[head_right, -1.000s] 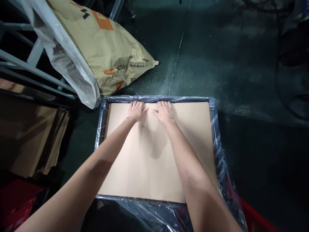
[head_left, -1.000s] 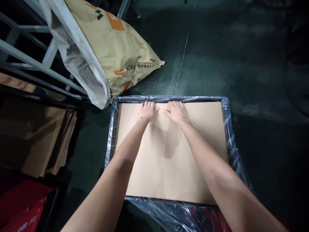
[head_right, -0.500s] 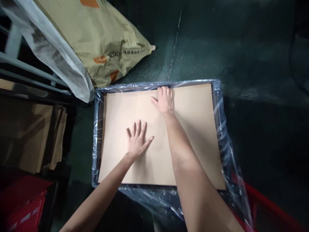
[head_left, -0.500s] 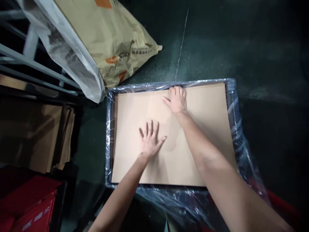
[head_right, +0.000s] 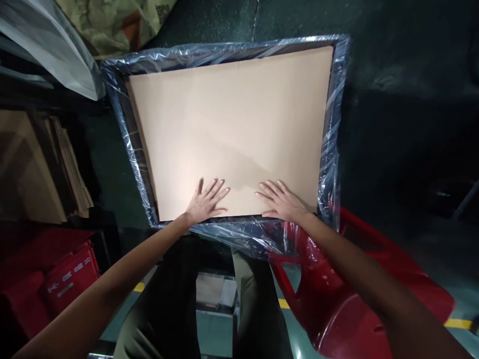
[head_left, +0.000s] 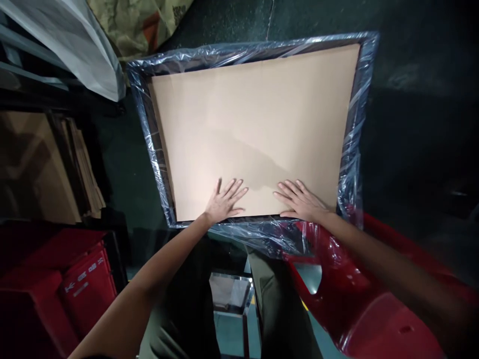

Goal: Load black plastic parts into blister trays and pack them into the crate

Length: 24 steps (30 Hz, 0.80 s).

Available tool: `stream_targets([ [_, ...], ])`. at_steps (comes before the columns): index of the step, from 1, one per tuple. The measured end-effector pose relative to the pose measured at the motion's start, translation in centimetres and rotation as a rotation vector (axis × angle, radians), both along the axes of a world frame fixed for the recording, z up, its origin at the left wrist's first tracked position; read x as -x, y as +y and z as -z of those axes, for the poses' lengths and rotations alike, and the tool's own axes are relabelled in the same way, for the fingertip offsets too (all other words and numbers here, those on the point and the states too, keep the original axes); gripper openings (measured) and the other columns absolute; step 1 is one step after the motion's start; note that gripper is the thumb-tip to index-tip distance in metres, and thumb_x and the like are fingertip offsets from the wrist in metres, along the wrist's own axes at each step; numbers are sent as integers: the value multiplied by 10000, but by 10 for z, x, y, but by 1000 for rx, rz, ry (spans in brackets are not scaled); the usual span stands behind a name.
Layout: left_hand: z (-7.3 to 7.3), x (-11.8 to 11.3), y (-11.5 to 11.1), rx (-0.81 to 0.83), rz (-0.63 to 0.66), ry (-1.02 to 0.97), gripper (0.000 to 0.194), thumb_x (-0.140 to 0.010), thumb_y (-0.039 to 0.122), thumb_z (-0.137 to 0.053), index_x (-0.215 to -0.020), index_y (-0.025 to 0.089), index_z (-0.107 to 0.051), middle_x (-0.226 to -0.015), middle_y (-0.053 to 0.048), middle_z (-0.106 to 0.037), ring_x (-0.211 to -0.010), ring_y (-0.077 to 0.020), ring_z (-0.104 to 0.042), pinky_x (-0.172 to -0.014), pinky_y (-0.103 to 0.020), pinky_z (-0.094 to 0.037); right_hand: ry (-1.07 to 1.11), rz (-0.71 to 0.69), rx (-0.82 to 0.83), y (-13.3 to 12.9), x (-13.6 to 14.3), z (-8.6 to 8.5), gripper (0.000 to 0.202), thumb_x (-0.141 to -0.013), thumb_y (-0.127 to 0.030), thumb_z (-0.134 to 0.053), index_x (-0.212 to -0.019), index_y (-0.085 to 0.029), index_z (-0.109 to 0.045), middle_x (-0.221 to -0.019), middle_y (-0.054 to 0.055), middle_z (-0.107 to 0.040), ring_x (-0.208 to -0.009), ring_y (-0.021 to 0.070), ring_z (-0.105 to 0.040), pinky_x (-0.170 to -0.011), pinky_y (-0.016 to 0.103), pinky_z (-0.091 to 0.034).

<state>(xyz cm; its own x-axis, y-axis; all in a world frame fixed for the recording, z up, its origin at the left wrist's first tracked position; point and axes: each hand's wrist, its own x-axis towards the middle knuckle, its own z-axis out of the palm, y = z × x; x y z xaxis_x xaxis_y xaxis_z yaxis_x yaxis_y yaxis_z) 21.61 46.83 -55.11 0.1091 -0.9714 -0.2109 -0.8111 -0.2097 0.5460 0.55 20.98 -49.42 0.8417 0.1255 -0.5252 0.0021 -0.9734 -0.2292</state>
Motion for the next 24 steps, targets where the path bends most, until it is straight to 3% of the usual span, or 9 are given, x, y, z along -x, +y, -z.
stream_targets([
  [4, 26, -2, 7, -15, 24, 12, 769, -885, 647, -453, -1534, 287, -254, -1606, -99, -201, -1495, -322, -159, -1180, -623, 59, 2, -9, -19, -9, -11, 16, 720, -900, -671, -404, -1509, -297, -325, -1625, 53, -199, -1495, 310, -166, -1201, 562, -104],
  [6, 31, -3, 3, -15, 19, 11, 771, -880, 644, -465, -1531, 284, -264, -1602, -105, -200, -1494, -335, -155, -1173, -637, 60, -5, -9, -13, -6, -12, 16, 722, -897, -661, -427, -1510, -294, -322, -1627, 53, -194, -1497, 305, -157, -1203, 556, -96],
  [11, 21, -9, 9, -2, -21, -21, 750, -885, 629, -467, -1531, 311, -255, -1605, -62, -208, -1497, -301, -155, -1201, -575, 47, -53, 31, 51, -5, -17, 1, 738, -868, -664, -478, -1498, -306, -340, -1609, 30, -274, -1487, 263, -210, -1207, 495, -159],
  [15, 27, -21, 24, -44, -171, -79, 770, -856, 631, -506, -1522, 301, -303, -1606, -100, -192, -1491, -375, -107, -1163, -643, 84, -143, 257, 249, -14, -28, 6, 821, -897, -606, -440, -1529, -119, -249, -1613, 209, -167, -1487, 378, -130, -1152, 666, -58],
  [17, 36, -24, 28, -69, -217, -90, 769, -832, 634, -535, -1502, 299, -359, -1605, -112, -194, -1485, -403, -103, -1148, -662, 99, -165, 324, 306, -17, -29, 16, 837, -885, -593, -460, -1523, -94, -249, -1608, 239, -155, -1482, 396, -134, -1134, 694, -26],
  [20, 43, -19, 30, -81, -236, -88, 764, -811, 624, -563, -1483, 298, -401, -1599, -109, -226, -1482, -406, -129, -1151, -657, 90, -179, 336, 321, -15, -25, 26, 835, -851, -597, -508, -1509, -128, -295, -1603, 215, -204, -1475, 380, -177, -1147, 677, -36],
  [24, 32, -25, 29, -49, -267, -95, 694, -827, 631, -527, -1451, 338, -450, -1569, -63, -336, -1471, -352, -237, -1198, -579, 15, -234, 325, 330, -13, -31, 12, 777, -841, -593, -518, -1450, -122, -408, -1545, 226, -343, -1431, 367, -291, -1170, 633, -87],
])
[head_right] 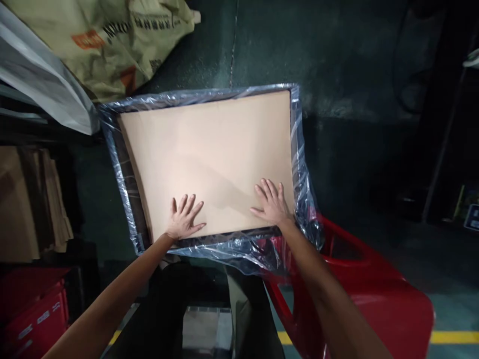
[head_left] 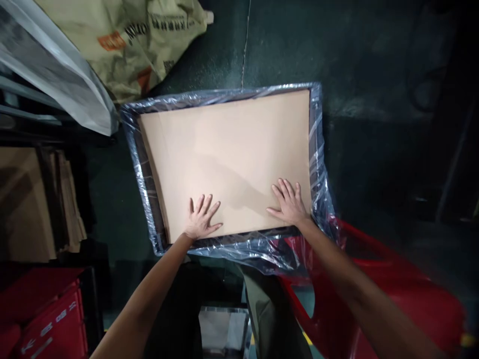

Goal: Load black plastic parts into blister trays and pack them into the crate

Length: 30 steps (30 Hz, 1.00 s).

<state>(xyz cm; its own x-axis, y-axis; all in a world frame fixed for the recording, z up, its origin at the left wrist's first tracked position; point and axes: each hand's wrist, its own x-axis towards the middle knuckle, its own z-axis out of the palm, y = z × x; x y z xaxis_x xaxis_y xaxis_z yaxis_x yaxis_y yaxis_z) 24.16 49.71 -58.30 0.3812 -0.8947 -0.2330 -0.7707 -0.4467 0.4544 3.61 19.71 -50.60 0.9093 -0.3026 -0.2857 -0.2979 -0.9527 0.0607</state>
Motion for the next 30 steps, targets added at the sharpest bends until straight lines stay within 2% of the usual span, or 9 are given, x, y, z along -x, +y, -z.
stream_targets([
  [3, -13, -42, -18, 35, -143, -68, 639, -938, 556, -335, -1506, 266, -363, -1569, -84, -347, -1468, -300, -269, -1214, -524, -7, -80, -2, 43, -16, -46, -14, 774, -865, -623, -461, -1444, -112, -411, -1511, 225, -388, -1421, 350, -307, -1183, 598, -99],
  [5, -20, -87, -44, 68, -296, -142, 678, -971, 504, -240, -1548, 149, -236, -1617, -139, -198, -1501, -304, -154, -1209, -529, 7, -157, 19, 87, -37, -99, -16, 836, -878, -647, -423, -1498, -96, -312, -1565, 232, -275, -1459, 372, -202, -1165, 626, -89],
  [8, -27, -151, -89, 147, -414, -205, 698, -964, 519, -272, -1558, 161, -190, -1643, -114, -95, -1514, -299, -49, -1209, -519, -8, -295, 135, 153, -73, -180, -9, 932, -847, -699, -446, -1538, -115, -222, -1599, 253, -152, -1458, 456, -121, -1094, 717, -97],
  [11, -24, -182, -122, 170, -455, -182, 687, -956, 538, -304, -1556, 216, -209, -1647, -90, -105, -1510, -332, -50, -1193, -567, -2, -377, 327, 180, -97, -221, 7, 945, -833, -727, -445, -1541, -139, -229, -1592, 282, -139, -1441, 501, -126, -1040, 767, -97],
  [13, -19, -185, -131, 180, -472, -166, 676, -952, 544, -320, -1549, 239, -235, -1644, -81, -131, -1507, -334, -72, -1191, -571, 2, -375, 391, 182, -103, -223, 17, 939, -833, -733, -437, -1544, -156, -228, -1596, 277, -136, -1444, 500, -120, -1040, 764, -96],
  [17, -12, -178, -129, 201, -474, -166, 679, -944, 552, -342, -1544, 248, -256, -1643, -75, -145, -1507, -325, -83, -1196, -546, 18, -308, 415, 194, -100, -215, 28, 924, -845, -717, -417, -1552, -164, -198, -1607, 255, -119, -1454, 479, -108, -1049, 755, -110],
  [23, -12, -178, -130, 146, -471, -166, 683, -940, 548, -352, -1542, 237, -264, -1639, -91, -151, -1503, -341, -99, -1191, -564, -5, -251, 433, 93, -105, -219, 22, 939, -834, -724, -425, -1548, -153, -208, -1606, 263, -113, -1468, 457, -78, -1053, 758, -109],
  [26, -11, -176, -129, 170, -479, -165, 677, -944, 547, -349, -1540, 234, -273, -1637, -93, -163, -1502, -337, -107, -1193, -557, -7, -243, 372, 20, -106, -186, 14, 924, -855, -699, -409, -1545, -121, -198, -1610, 255, -105, -1483, 410, -78, -1099, 703, -136],
  [30, -4, -181, -131, 227, -469, -163, 682, -938, 554, -377, -1535, 237, -284, -1636, -98, -168, -1503, -335, -105, -1190, -553, 10, -295, 403, 148, -99, -124, 20, 860, -897, -633, -388, -1526, -66, -236, -1599, 261, -149, -1484, 383, -103, -1145, 616, -166],
])
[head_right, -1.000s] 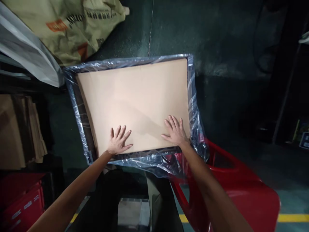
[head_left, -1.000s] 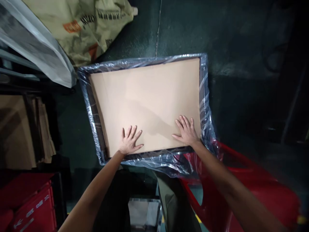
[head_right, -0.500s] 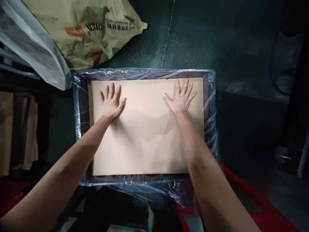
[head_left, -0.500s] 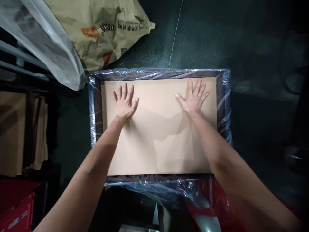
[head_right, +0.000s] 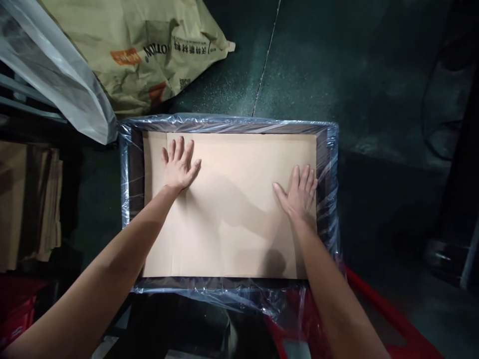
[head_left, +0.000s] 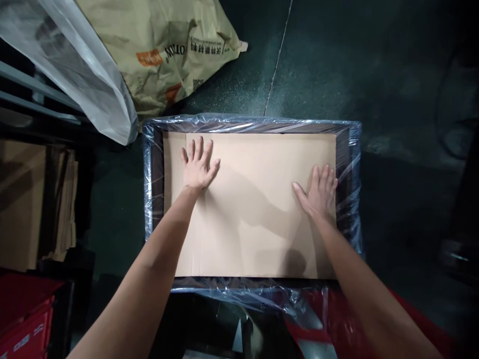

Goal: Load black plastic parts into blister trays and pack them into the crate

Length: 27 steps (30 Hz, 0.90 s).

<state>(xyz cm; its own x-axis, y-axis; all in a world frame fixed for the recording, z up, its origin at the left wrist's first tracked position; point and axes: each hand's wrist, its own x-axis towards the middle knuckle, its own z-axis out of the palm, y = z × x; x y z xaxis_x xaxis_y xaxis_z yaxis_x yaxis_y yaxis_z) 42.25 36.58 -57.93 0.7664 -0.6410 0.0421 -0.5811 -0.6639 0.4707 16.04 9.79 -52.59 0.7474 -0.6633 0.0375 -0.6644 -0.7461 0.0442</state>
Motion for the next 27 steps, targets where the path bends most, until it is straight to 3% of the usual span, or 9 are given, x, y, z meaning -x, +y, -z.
stream_targets([
  [4, 5, -5, -2, 39, -10, 10, 693, -936, 521, -408, -1541, 216, -261, -1634, -107, -172, -1505, -322, -101, -1192, -541, 28, 51, 31, 12, -1, 10, 4, 833, -908, -575, -435, -1531, -66, -220, -1603, 248, -151, -1483, 370, -107, -1151, 594, -176],
  [6, 3, 12, 13, 23, -50, 41, 678, -957, 472, -365, -1547, 166, -228, -1630, -124, -178, -1507, -291, -111, -1201, -516, 26, 98, 34, -31, 2, 7, -4, 823, -922, -554, -427, -1530, -42, -212, -1598, 267, -145, -1482, 374, -105, -1151, 592, -170],
  [11, -14, 123, 102, -236, -108, 204, 700, -964, 497, -331, -1554, 147, -192, -1631, -142, -134, -1507, -333, -66, -1173, -615, 34, 146, -44, -57, 57, 52, -31, 852, -928, -589, -394, -1539, -40, -169, -1601, 294, -57, -1483, 404, -41, -1130, 659, -95],
  [14, -12, 172, 135, -358, -163, 261, 706, -958, 512, -343, -1556, 168, -196, -1636, -136, -101, -1505, -358, -18, -1163, -650, -9, 190, -96, -125, 92, 98, -24, 881, -908, -602, -415, -1539, -40, -165, -1604, 283, -59, -1476, 434, -4, -1101, 714, -91],
  [19, 10, 177, 131, -383, -183, 220, 721, -952, 537, -344, -1564, 203, -158, -1646, -98, -73, -1509, -331, 26, -1176, -618, 30, 228, -68, -96, 96, 123, 12, 951, -863, -581, -503, -1554, -37, -141, -1611, 263, -51, -1482, 424, 49, -1117, 679, -82],
  [22, 9, 170, 123, -456, -122, 296, 723, -970, 535, -296, -1570, 191, -85, -1650, -103, -9, -1503, -347, 67, -1165, -650, 17, 259, -58, -69, 94, 116, 12, 905, -899, -582, -420, -1555, -32, -127, -1617, 247, -27, -1488, 402, 60, -1119, 649, -104],
  [24, -14, 168, 124, -486, -71, 344, 695, -985, 496, -306, -1566, 168, -114, -1645, -141, -50, -1505, -360, 3, -1167, -655, -66, 316, -40, -107, 102, 110, -8, 846, -929, -566, -347, -1546, -18, -158, -1612, 259, -58, -1491, 401, 30, -1126, 641, -101],
  [25, -35, 166, 129, -486, -50, 349, 670, -986, 469, -349, -1555, 164, -173, -1635, -164, -119, -1499, -364, -80, -1164, -648, -134, 338, -22, -143, 110, 107, -24, 818, -939, -547, -318, -1540, -11, -174, -1610, 264, -73, -1493, 399, 19, -1133, 640, -93],
  [27, -97, 164, 149, -478, -14, 326, 580, -962, 412, -487, -1476, 172, -365, -1554, -176, -335, -1418, -350, -329, -1117, -608, -308, 342, 11, -223, 132, 96, -68, 758, -952, -484, -280, -1529, 2, -206, -1602, 276, -110, -1496, 396, -22, -1141, 650, -104],
])
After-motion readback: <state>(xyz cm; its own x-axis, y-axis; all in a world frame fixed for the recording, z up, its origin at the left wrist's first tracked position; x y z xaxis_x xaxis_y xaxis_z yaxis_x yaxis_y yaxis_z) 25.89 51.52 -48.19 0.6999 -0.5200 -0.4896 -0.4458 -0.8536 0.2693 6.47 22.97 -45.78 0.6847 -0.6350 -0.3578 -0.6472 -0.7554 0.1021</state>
